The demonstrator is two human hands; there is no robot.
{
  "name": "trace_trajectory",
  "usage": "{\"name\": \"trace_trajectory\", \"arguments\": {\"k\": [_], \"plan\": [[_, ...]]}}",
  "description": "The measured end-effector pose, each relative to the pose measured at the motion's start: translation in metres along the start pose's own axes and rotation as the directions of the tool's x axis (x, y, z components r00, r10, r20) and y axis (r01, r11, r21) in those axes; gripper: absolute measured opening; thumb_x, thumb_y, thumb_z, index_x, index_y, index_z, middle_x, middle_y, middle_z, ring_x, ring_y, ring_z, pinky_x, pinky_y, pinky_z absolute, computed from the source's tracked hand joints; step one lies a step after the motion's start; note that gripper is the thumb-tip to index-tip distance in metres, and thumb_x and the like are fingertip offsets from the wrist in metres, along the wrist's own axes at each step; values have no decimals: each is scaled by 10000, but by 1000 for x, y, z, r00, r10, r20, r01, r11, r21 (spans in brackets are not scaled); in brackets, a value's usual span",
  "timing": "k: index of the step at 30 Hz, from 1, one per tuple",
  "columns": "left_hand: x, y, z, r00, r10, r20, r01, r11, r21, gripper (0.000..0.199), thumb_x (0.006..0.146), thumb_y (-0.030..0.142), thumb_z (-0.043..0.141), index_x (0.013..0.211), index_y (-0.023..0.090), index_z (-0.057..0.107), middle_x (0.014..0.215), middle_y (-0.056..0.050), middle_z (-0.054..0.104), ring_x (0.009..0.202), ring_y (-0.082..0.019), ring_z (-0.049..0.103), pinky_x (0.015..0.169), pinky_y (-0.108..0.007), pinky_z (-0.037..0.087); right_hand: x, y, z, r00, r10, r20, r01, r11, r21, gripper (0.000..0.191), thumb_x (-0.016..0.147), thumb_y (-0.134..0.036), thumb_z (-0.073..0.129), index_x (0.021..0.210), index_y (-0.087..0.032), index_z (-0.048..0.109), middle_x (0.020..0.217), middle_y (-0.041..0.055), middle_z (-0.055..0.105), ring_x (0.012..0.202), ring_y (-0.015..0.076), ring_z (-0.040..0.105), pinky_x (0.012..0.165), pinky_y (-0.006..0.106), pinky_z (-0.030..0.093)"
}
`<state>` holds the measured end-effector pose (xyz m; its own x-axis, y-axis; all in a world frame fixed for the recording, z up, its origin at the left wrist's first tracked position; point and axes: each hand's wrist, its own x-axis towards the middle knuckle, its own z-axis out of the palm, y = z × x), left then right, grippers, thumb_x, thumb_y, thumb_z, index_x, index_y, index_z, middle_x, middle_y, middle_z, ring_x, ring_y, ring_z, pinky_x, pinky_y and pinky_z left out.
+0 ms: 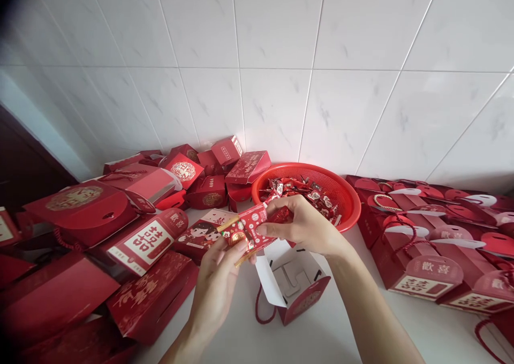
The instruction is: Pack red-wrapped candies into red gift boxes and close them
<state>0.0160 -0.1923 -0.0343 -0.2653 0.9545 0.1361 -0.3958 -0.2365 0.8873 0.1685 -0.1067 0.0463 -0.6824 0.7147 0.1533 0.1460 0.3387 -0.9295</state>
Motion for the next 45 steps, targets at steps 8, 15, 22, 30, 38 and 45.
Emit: {"name": "trace_trajectory", "arguments": {"k": [8,15,22,30,38,45], "plan": [[1,6,5,998,-58,-4,57,986,-157,219,853,352,679,954,171,749,1041,-82,732,943,-221,675,774,-309,551,-6,-1,-3,982,-139,-127,127,987,-99,239,782,-381,809,884,-179,733,873,52,724,785,199,661,714,318,546],[3,10,3,997,-70,11,71,965,-251,240,819,369,762,992,202,750,1084,-60,733,994,-207,691,858,-307,564,-13,-9,12,908,-409,88,413,843,-345,180,872,-71,628,899,-222,722,1017,62,716,898,184,679,743,291,552],[4,7,-1,997,-52,-49,42,979,-200,408,768,283,834,1149,223,701,1107,-42,753,1061,-204,700,950,-308,552,-12,-8,9,937,-349,12,336,892,-303,148,852,-119,671,923,-226,744,1096,71,729,979,218,691,822,334,577],[0,6,-2,993,-60,-100,47,990,-132,554,784,293,833,1294,226,628,1177,-53,745,1095,-199,700,951,-282,551,-7,-5,5,991,-46,-122,36,996,-78,238,786,-313,794,962,-176,711,808,15,689,614,121,599,528,239,498],[1,5,-2,996,-62,-66,54,991,-122,349,816,354,789,1126,213,712,1168,-60,739,1168,-240,655,1023,-343,498,-4,-1,13,994,38,-106,-41,999,-34,237,753,-226,793,968,-180,705,772,-19,639,552,70,484,473,206,381],[3,7,2,991,-100,-91,74,963,-260,277,788,419,794,951,200,747,1085,-52,733,1057,-205,665,943,-322,518,-5,-4,7,989,-13,-148,0,996,-88,250,764,-274,780,979,-173,704,767,-7,643,558,86,500,483,218,405]]}}
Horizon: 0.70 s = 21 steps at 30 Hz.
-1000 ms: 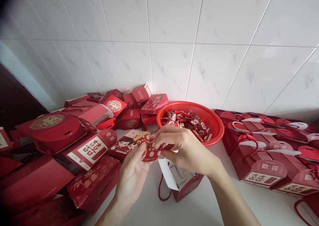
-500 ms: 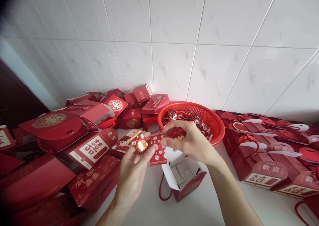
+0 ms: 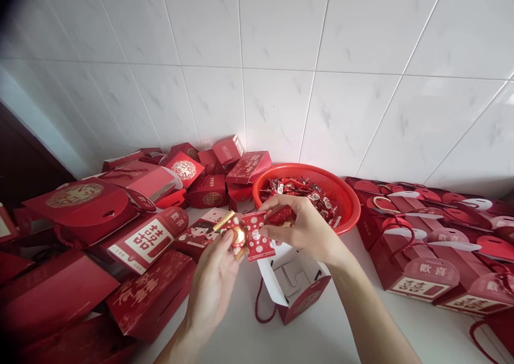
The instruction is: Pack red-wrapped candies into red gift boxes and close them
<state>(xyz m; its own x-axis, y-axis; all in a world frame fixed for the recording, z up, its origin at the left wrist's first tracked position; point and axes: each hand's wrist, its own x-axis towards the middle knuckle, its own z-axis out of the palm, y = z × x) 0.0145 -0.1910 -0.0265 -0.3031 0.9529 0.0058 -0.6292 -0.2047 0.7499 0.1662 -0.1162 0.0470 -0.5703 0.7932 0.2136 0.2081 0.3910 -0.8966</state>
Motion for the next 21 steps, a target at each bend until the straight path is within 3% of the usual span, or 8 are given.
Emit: {"name": "trace_trajectory", "arguments": {"k": [5,10,15,21], "plan": [[0,-4,-2,999,-28,25,27,999,38,349,771,450,810,1011,205,746,982,-52,734,944,-200,682,891,-329,528,-1,0,-2,1000,9,-11,-9,1000,-22,304,754,-352,798,989,-182,708,802,6,657,574,101,528,507,234,441],[0,-5,-7,999,-38,31,33,989,144,280,808,445,780,877,177,739,827,-39,722,833,-186,679,830,-309,535,-2,-1,-2,1000,-3,-16,3,1000,-23,309,757,-358,795,994,-179,711,818,10,666,594,109,553,538,246,452],[0,-3,-4,989,-16,148,-12,982,188,296,795,315,811,1056,194,743,1065,-66,759,1057,-236,694,972,-349,528,-2,-2,0,1000,-1,-11,2,998,59,304,733,-311,827,978,-185,698,864,6,682,676,127,610,601,251,490],[-1,-2,-2,986,3,169,-39,976,214,341,803,303,803,1123,203,740,1197,-87,742,1164,-266,672,1009,-351,524,-2,1,1,996,49,69,-59,987,149,420,729,-311,847,1089,-198,664,895,-2,688,667,120,619,614,252,507]]}}
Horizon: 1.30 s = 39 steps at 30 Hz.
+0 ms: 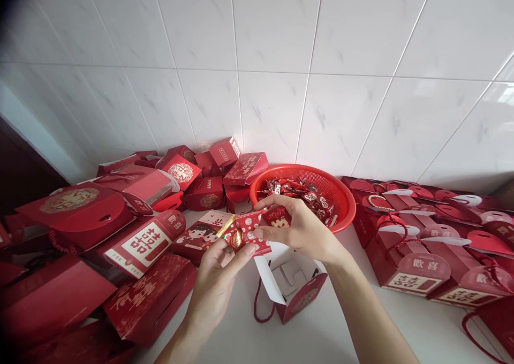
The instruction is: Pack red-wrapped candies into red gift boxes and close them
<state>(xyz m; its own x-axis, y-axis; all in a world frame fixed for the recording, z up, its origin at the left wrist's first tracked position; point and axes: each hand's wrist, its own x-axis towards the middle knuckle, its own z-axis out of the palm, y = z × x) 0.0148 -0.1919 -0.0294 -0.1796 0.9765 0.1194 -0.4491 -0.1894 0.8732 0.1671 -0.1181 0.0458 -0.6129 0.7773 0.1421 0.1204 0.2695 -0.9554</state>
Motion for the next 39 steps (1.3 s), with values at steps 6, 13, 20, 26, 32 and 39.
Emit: {"name": "trace_trajectory", "arguments": {"k": [6,13,20,26,32,39], "plan": [[-7,3,0,999,13,30,-18,979,202,327,883,409,705,1131,202,757,1146,-95,758,1123,-287,684,968,-351,542,-8,-7,-16,995,-98,-7,96,985,-142,297,791,-352,787,1036,-195,724,888,32,718,710,155,652,629,278,533],[-9,-4,1,955,93,280,-238,805,543,449,935,282,634,1384,263,610,1324,-103,667,1260,-290,597,1047,-382,481,-27,-15,-43,998,-9,59,34,898,-438,265,833,-344,717,1076,-240,736,978,29,748,851,202,693,747,312,556],[-9,-7,-2,953,71,294,-251,730,636,428,931,301,628,1358,267,613,1393,-99,627,1309,-286,558,1096,-407,433,-25,-9,-39,1000,-17,4,17,896,-445,122,894,-260,603,984,-214,671,835,15,702,698,147,639,586,246,497],[-10,-8,-3,942,115,316,-307,681,665,384,933,291,612,1314,255,629,1360,-104,643,1275,-275,582,1080,-391,453,-23,-2,-44,1000,-21,10,23,893,-449,168,908,-286,576,1027,-216,672,999,47,730,895,194,697,754,293,552],[-10,-5,-4,929,162,334,-350,678,646,351,898,266,646,1248,272,681,1305,-90,681,1247,-282,610,1057,-385,489,-10,20,-83,913,-106,-394,-140,826,-547,184,863,-307,596,957,-187,700,959,66,752,863,216,689,809,354,536],[-18,-9,1,935,235,266,-352,716,602,242,889,328,660,1106,282,759,1256,-92,705,1177,-287,652,1015,-375,525,19,80,-112,889,15,-457,-308,760,-573,214,777,-91,532,866,-168,710,917,77,758,858,212,690,780,310,537]]}}
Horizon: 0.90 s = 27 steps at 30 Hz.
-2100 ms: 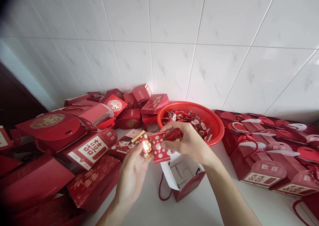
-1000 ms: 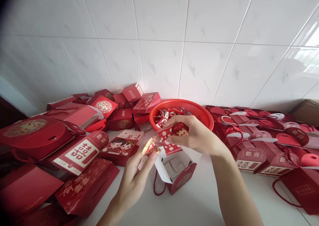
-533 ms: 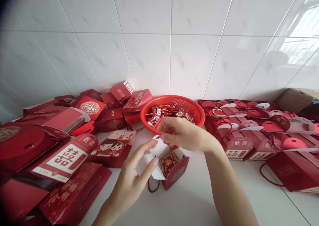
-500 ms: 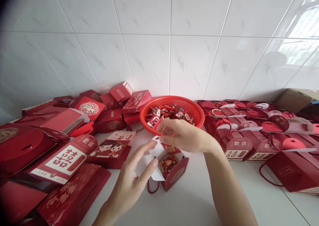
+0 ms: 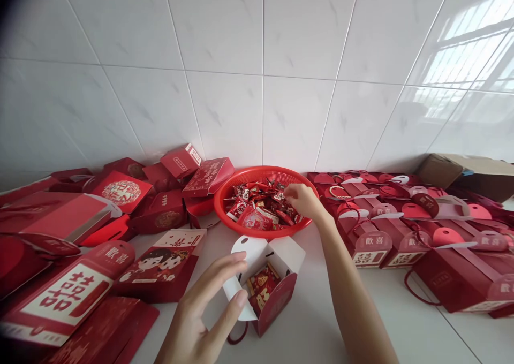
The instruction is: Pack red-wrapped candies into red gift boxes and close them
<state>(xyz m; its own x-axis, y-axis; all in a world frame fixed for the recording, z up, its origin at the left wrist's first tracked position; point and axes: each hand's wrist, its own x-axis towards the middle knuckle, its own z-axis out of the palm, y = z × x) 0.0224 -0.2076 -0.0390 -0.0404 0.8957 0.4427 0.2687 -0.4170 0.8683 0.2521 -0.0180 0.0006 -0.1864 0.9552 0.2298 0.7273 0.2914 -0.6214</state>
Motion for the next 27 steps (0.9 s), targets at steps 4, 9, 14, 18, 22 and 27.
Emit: {"name": "trace_trajectory", "arguments": {"k": [4,9,14,18,22,27], "plan": [[-3,-2,4,998,57,-27,-55,997,44,226,894,302,647,1092,277,753,1261,-99,698,1152,-279,665,991,-361,540,5,5,11,997,-31,70,32,999,-22,259,772,-51,499,852,-163,718,913,78,765,836,208,699,770,305,547],[-3,-8,6,994,102,-30,-100,993,59,211,891,286,637,1071,269,745,1246,-114,700,1109,-273,682,947,-358,570,14,-12,18,968,-121,220,140,987,-72,335,812,-34,480,957,-187,741,1043,67,767,963,209,699,852,288,527],[-4,-17,7,991,134,-12,-133,990,52,222,913,304,606,1084,267,742,1245,-117,696,1104,-260,687,950,-357,569,47,-28,38,909,-108,403,199,961,-192,242,754,-46,599,877,-187,753,989,81,772,915,242,689,779,279,495],[-4,-23,8,987,160,-1,-159,986,54,212,910,294,607,1081,278,732,1228,-101,701,1100,-248,694,932,-327,571,66,-27,58,848,-58,526,219,943,-250,100,762,-148,663,812,-181,743,873,61,760,779,214,676,676,257,471],[-4,-23,10,986,164,12,-164,985,49,193,914,294,589,1044,264,729,1209,-109,704,1075,-254,706,908,-324,578,71,-20,64,836,-55,546,222,944,-245,289,780,-171,649,1053,-187,741,1087,89,746,912,229,678,733,257,483],[-5,-20,10,987,160,13,-161,985,58,190,901,265,606,1046,287,727,1208,-83,704,1078,-237,705,922,-302,567,67,-17,63,825,-112,554,227,963,-144,626,732,-98,636,1345,-228,617,1196,56,706,917,185,656,739,242,486]]}}
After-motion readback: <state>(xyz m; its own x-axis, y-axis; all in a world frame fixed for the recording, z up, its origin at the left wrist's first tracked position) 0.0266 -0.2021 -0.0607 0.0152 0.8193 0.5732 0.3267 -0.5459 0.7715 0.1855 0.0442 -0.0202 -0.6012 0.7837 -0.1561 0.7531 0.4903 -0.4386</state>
